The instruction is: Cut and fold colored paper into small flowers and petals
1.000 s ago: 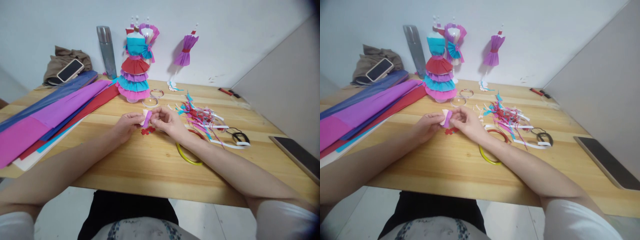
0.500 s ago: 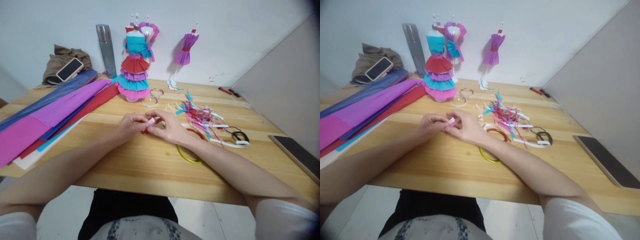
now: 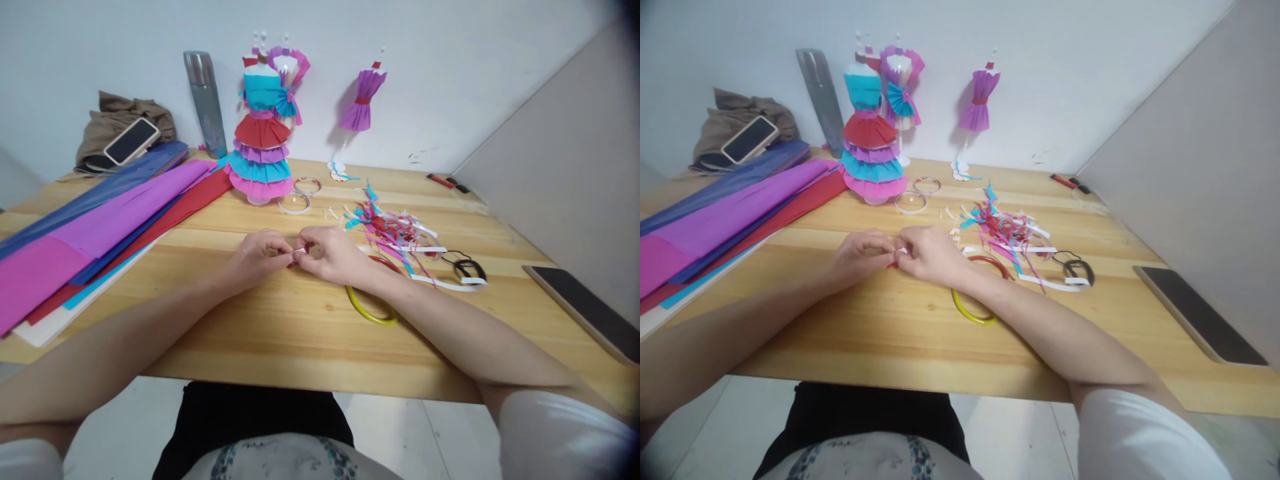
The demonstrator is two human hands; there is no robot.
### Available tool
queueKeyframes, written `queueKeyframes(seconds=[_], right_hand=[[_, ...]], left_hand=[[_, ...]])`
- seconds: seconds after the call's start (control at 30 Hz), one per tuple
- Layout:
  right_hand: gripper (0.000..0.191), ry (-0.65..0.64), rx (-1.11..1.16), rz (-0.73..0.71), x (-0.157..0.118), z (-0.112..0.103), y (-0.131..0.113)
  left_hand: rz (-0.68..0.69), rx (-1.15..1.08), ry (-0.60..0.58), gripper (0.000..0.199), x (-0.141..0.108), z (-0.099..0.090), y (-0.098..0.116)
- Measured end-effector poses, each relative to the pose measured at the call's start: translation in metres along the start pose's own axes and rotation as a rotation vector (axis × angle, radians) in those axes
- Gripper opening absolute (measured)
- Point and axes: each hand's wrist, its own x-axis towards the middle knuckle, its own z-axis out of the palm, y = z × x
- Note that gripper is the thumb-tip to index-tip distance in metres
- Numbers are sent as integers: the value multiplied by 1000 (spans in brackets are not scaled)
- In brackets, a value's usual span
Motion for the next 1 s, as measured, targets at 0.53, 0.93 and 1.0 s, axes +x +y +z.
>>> queueKeyframes(seconds=[0.53,0.93,1.0], right_hand=[[12,-75,364,130,4,10,13],[19,-556,-335,153,0,-70,3],[18,-695,-436,201,-1,-75,2]], left_hand=[[-14,25,-17,15,1,-4,7],[-464,-1047,57,9,7,-10,6],[-464,-1096,108,13,8,-12,8]])
